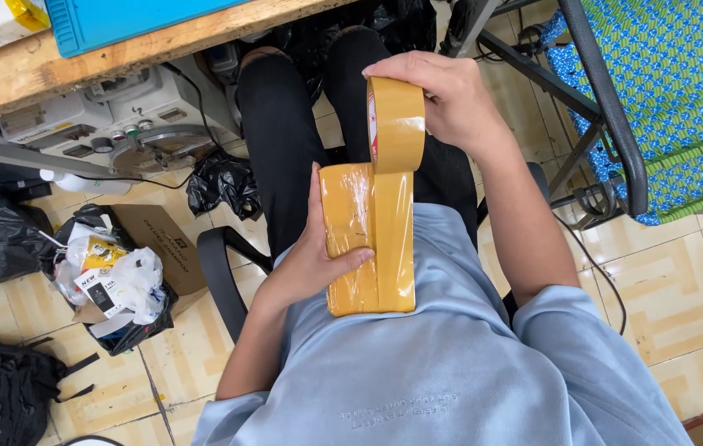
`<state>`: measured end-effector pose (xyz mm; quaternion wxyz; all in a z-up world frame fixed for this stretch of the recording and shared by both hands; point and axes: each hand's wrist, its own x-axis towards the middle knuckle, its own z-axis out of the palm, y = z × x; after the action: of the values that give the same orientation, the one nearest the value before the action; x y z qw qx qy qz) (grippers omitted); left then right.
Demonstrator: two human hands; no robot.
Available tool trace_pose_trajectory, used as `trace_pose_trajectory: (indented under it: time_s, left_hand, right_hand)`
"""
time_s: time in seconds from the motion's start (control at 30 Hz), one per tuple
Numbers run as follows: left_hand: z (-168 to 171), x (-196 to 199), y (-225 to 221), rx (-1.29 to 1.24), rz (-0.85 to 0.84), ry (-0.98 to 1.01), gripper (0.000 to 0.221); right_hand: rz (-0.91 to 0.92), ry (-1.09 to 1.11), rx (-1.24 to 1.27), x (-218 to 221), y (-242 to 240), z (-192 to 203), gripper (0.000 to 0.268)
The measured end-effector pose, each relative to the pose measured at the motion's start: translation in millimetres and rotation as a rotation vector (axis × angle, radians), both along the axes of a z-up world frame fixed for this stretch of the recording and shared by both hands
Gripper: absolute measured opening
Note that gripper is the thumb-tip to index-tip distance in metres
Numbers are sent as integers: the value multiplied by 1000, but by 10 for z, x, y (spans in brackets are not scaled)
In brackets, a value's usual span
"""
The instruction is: The person applies adhesive tape to a small white box by hand, wrapping it around the exterior and smoothing it down.
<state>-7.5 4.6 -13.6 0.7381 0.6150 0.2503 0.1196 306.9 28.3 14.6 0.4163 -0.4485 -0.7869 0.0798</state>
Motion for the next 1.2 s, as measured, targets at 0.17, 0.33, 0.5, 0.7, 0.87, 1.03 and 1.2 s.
trace_pose_trajectory:
  time_s: [0.17, 0.33, 0.5, 0.7, 0.87, 1.03, 1.2]
  left_hand:
    - [13, 9, 2, -21, 2, -5, 131]
    - [48, 15, 12, 10, -11, 23, 130]
    - [23, 5, 7, 48, -17, -1, 130]
    - [48, -2, 2, 40, -21, -4, 130]
    - [1, -19, -6, 24, -13, -15, 130]
    - [-4, -18, 8, 82, 25, -64, 127]
    - [-381, -20, 100, 219, 228, -103, 144]
  right_hand:
    - [-4, 28, -11, 44, 13, -42, 27]
    - [-14, 14, 33, 71, 49, -68, 25]
    - [-38, -4, 32, 60, 47, -47, 24]
    - [-39, -23, 29, 94, 92, -161, 25]
    - [-76, 96, -150, 47, 91, -269, 37]
    - [-140, 698, -579, -169, -20, -361, 35]
    - [-64, 1279, -1141, -431, -226, -268, 55]
